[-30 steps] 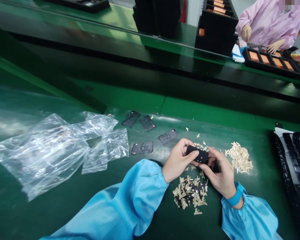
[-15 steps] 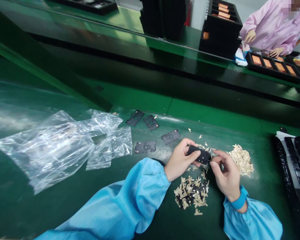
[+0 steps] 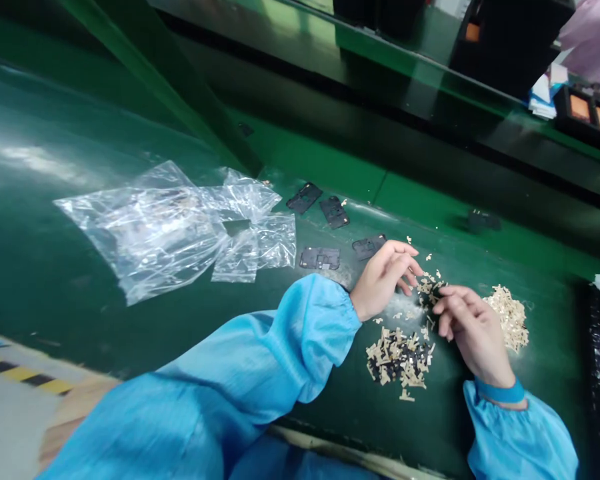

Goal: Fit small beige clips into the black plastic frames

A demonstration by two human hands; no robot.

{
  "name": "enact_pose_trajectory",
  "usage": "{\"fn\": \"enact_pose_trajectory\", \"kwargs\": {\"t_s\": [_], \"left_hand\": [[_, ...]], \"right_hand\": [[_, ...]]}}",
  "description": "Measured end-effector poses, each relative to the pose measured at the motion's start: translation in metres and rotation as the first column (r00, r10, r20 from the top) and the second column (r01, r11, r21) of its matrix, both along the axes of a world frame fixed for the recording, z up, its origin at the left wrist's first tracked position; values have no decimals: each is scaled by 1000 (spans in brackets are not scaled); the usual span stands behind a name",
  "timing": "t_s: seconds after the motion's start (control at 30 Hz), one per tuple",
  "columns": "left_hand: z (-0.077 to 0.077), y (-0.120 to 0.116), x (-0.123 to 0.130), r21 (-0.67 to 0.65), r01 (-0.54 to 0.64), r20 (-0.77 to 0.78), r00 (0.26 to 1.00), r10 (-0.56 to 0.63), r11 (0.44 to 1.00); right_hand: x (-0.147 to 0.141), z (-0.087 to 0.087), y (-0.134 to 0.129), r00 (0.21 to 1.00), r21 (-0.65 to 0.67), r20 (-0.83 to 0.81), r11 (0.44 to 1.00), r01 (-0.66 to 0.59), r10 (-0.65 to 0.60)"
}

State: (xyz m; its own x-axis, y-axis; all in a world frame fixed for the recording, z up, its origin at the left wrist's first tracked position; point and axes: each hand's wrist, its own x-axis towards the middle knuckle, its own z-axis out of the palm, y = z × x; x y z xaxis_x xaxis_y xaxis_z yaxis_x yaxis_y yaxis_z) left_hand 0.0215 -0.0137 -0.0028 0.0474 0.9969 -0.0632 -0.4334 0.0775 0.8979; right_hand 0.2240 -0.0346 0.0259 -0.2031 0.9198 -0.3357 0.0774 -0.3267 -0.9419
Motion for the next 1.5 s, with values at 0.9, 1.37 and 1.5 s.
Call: {"fn": "enact_pose_trajectory", "kwargs": {"t_s": [0.9,1.37,1.5], "left_hand": [[18,-86,-40,59,498,-860,465,-210,865],[21,-80,-29,-127,276,-707,649,-282,953],[15,-71,-20,-98,273,-683,681,-264,957]], "right_hand": [[-15,3,-15,798,160,394,821,-549,456],[-15,1,-13,894,73,202,904,-422,401],[-14,-2,-13,908,67,162,913,-401,387]]}}
